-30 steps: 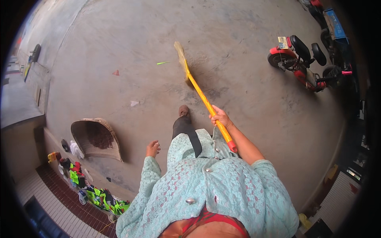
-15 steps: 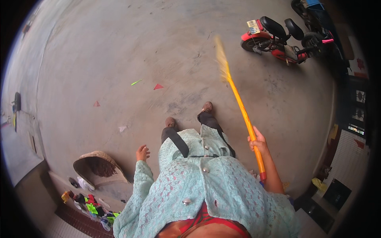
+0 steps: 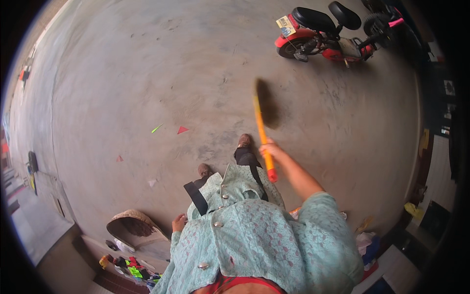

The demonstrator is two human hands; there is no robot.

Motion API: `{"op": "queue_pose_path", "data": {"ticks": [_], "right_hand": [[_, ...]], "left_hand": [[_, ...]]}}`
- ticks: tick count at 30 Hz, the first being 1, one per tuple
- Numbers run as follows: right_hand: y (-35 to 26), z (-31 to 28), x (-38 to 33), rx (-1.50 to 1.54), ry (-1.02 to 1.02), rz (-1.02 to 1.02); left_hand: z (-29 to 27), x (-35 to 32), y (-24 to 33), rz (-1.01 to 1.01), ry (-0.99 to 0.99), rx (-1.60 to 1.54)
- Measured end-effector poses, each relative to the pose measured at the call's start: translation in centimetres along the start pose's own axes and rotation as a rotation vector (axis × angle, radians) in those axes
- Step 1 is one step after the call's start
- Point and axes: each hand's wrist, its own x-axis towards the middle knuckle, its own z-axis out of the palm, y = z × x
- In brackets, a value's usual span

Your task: The person sweeps a concrete floor with a yellow broom, gathering scattered debris and small paper pieces into a pile near a woven basket. They move around the area, sweeping around objects like an electric scooter and piles of fabric.

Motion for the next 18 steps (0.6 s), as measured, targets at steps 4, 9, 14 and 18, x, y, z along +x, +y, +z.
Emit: {"op": "queue_pose_path", "data": {"ticks": [4,9,14,18], "right_hand": [[0.6,7.3,1.0,0.121,-0.388,0.032],[-2.3,8.8,-2.2,0.29,-0.571,0.106],[-2.9,4.2,-8.7,0.116,-0.513,-0.124],[-1.5,-1.3,-13.1,0.017,-0.208,-0.223]], "left_hand": [[0.2,-0.1,4.9,-0.103,0.002,-0.166],[-0.3,3.2,8.5,-0.043,0.007,-0.191],[0.5,4.6,11.9,0.036,-0.02,-0.114],[1.7,5.9,13.5,0.043,-0.079,-0.056]]}}
